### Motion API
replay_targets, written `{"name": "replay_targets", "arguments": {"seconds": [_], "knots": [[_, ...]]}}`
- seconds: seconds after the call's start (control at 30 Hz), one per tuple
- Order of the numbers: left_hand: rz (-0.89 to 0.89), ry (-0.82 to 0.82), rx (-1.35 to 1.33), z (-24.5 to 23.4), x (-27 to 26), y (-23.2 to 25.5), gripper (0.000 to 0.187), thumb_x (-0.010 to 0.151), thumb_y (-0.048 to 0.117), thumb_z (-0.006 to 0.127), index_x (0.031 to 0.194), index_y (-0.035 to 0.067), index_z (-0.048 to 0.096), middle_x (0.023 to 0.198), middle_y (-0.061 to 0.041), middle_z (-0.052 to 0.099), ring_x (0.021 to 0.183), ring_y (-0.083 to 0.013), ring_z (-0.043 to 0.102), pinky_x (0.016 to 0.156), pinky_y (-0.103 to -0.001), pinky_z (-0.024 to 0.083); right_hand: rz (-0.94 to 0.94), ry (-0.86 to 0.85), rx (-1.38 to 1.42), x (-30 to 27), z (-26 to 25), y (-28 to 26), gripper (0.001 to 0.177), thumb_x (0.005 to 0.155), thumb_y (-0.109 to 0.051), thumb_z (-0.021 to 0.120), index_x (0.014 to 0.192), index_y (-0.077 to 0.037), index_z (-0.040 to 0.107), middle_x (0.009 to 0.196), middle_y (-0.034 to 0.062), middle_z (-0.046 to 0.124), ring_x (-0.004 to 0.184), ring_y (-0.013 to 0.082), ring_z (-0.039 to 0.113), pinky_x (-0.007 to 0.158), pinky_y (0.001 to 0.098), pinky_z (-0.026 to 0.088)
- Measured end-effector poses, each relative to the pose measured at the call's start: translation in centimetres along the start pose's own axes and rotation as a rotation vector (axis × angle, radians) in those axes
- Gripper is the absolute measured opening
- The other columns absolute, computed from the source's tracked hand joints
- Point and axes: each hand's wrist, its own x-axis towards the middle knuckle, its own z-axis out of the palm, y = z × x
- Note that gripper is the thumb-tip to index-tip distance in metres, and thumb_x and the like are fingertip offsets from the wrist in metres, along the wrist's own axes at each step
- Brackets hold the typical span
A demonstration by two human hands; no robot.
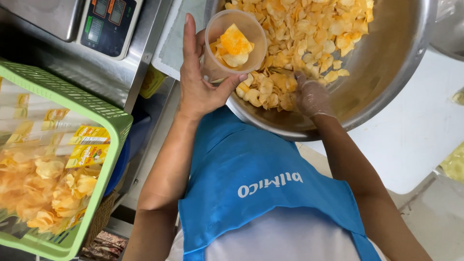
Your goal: Scooping chips from a large bowl into plastic bags and placing them in a basket for packaging.
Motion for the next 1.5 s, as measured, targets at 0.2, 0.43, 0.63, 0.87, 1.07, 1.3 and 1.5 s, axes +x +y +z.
{"name": "replay_targets", "arguments": {"seconds": [0.2, 0.43, 0.63, 0.87, 1.07, 1.3, 1.5], "knots": [[0.021, -0.035, -0.027, 0.1, 0.0, -0.2, 0.115, 0.101, 0.027, 0.092, 0.169, 0.024, 0.0, 0.156, -0.018, 0.055, 0.148, -0.0292, 0.059, 0.128, -0.039, 0.053, -0.088, -0.242, -0.051, -1.0, -0.2, 0.0, 0.055, 0.103, -0.02, 0.046, 0.155, -0.037, 0.044, 0.118, 0.0122, 0.054, 0.1, 0.0277, 0.048, 0.085, 0.0404, 0.045], [-0.008, -0.061, -0.051, 0.4, 0.0, -0.6, 0.116, 0.1, 0.027, 0.093, 0.169, 0.024, -0.001, 0.156, -0.019, 0.055, 0.148, -0.0305, 0.06, 0.129, -0.04, 0.051, 0.036, -0.506, 0.287, -2.3, -1.9, -1.5, 0.051, 0.1, -0.029, 0.048, 0.15, -0.024, 0.048, 0.148, 0.0078, 0.059, 0.13, 0.0275, 0.059, 0.115, 0.0416, 0.043], [0.053, -0.071, -0.013, 0.2, 0.2, -1.8, 0.117, 0.099, 0.031, 0.093, 0.169, 0.024, -0.001, 0.157, -0.017, 0.054, 0.149, -0.0293, 0.058, 0.127, -0.041, 0.053, -0.002, -0.328, 0.437, -6.4, -8.2, -1.4, 0.063, 0.093, -0.011, 0.053, 0.155, -0.02, 0.046, 0.143, 0.0132, 0.054, 0.11, 0.027, 0.053, 0.104, 0.0422, 0.046], [0.148, -0.178, 0.138, 3.0, 0.7, -3.9, 0.13, 0.092, 0.041, 0.097, 0.168, 0.021, -0.006, 0.157, -0.019, 0.051, 0.145, -0.0348, 0.056, 0.118, -0.054, 0.057, -0.213, -0.008, 0.223, -11.8, -18.5, -2.7, 0.053, 0.091, -0.001, 0.062, 0.144, -0.007, 0.059, 0.129, 0.0136, 0.069, 0.108, 0.0295, 0.066, 0.101, 0.0418, 0.05], [0.307, -0.265, 0.162, 7.3, 1.9, -4.7, 0.116, 0.102, 0.048, 0.084, 0.169, 0.017, -0.005, 0.169, -0.012, 0.037, 0.144, -0.0329, 0.059, 0.122, -0.053, 0.05, -0.185, 0.1, -0.683, -15.2, -20.7, -10.0, 0.054, 0.102, -0.027, 0.045, 0.156, -0.032, 0.048, 0.09, 0.0182, 0.077, 0.069, 0.0399, 0.074, 0.07, 0.0504, 0.057], [0.124, -0.125, -0.149, 7.6, 3.3, -2.8, 0.12, 0.096, 0.033, 0.091, 0.169, 0.027, -0.004, 0.165, -0.014, 0.032, 0.147, -0.0345, 0.057, 0.118, -0.051, 0.062, -0.522, 0.928, -2.004, -16.7, -19.9, -8.8, 0.041, 0.126, -0.045, 0.028, 0.151, -0.027, 0.054, 0.066, -0.0175, 0.043, 0.053, -0.0024, 0.048, 0.051, 0.0141, 0.043], [0.213, -0.081, -0.224, 7.9, 5.0, -1.5, 0.112, 0.101, 0.033, 0.085, 0.169, 0.03, -0.003, 0.15, -0.013, 0.054, 0.13, -0.0305, 0.071, 0.101, -0.042, 0.071, -0.534, 1.085, -2.317, -18.7, -20.0, -8.8, 0.034, 0.128, -0.033, 0.041, 0.149, -0.013, 0.059, 0.085, -0.005, 0.052, 0.074, 0.0103, 0.054, 0.071, 0.023, 0.05]]}}
